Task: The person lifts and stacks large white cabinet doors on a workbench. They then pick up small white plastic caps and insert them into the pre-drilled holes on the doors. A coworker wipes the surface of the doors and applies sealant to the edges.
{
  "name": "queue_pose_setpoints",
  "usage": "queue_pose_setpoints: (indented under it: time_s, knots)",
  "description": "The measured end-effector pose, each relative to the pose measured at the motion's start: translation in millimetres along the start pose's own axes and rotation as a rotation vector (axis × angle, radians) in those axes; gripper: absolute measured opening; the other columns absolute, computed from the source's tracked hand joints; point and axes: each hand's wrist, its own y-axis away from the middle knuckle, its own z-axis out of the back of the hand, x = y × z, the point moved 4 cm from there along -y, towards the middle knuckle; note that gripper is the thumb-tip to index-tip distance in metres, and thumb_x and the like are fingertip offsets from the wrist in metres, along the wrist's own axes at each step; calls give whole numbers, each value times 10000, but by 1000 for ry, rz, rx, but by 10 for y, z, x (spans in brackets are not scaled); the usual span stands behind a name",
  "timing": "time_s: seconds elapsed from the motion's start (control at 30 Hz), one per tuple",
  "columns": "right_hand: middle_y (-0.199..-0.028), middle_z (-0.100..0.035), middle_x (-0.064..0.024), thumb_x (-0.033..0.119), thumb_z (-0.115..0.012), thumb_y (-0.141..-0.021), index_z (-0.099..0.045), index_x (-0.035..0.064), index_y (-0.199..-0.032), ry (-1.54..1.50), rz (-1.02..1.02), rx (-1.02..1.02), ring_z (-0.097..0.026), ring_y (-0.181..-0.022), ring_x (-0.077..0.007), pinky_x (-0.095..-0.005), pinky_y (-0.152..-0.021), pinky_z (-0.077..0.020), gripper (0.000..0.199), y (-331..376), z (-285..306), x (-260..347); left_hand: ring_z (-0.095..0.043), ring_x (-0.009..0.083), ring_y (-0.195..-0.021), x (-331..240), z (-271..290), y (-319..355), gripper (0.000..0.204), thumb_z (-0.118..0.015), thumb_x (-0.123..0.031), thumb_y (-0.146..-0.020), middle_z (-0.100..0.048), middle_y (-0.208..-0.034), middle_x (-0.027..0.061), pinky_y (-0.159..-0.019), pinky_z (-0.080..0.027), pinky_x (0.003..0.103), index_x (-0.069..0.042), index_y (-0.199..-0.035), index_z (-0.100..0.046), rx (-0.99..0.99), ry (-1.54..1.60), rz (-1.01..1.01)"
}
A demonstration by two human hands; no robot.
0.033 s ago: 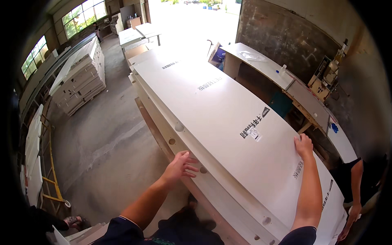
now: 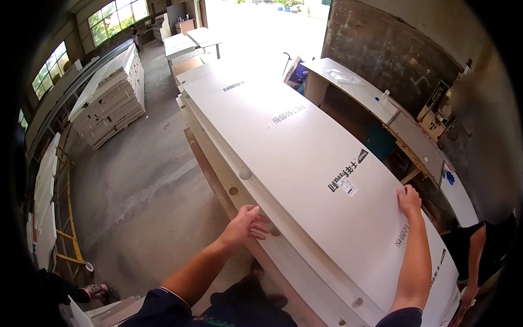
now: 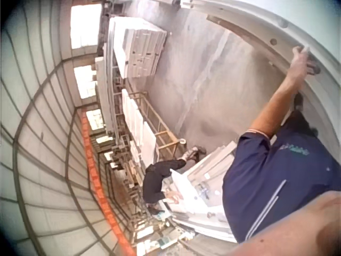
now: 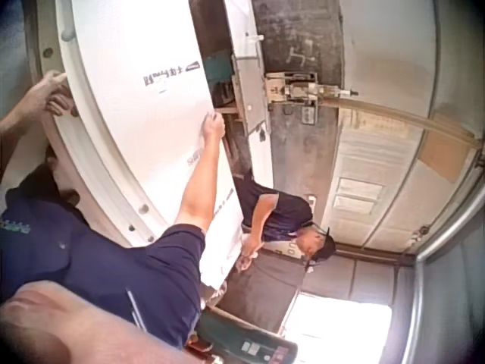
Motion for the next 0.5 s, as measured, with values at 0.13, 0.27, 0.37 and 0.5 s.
queue_pose_setpoints:
  time_s: [0.13, 0.27, 0.37, 0.5]
  knots:
    - [-1005, -610, -166, 286, -584, -887, -572, 9, -938, -73, 41, -19, -578, -941, -331, -386, -806, -452, 282, -91, -173, 187, -627, 210, -838, 45, 159, -114, 578, -500, -477, -932, -575, -1017, 160, -691, -520, 309, 34, -1137, -324, -5, -33, 72]
    - [-894, -572, -145, 227, -613, -876, -568, -6, -887, -105, 182, -77, -558, -841, -294, -361, -766, -447, 238, 20, -32, 165, -637, 206, -784, 47, 44, -148, 580, -547, -495, -909, -570, -951, 158, -670, -525, 302, 20, -1051, -321, 7, -57, 66]
    - [-842, -535, -128, 193, -629, -864, -561, -14, -858, -154, 202, -71, -533, -795, -265, -339, -743, -439, 217, 240, 67, 279, -635, 196, -788, -9, 14, -152, 607, -559, -494, -904, -575, -959, 153, -670, -526, 299, 37, -1092, -332, 40, -46, 107]
    - [-840, -513, -106, 168, -634, -862, -545, -18, -850, -298, 191, -21, -498, -784, -227, -325, -725, -427, 207, 505, 48, 443, -618, 164, -848, 75, 34, -65, 593, -572, -462, -908, -597, -1015, 125, -723, -515, 303, 61, -1152, -438, 7, 105, 136]
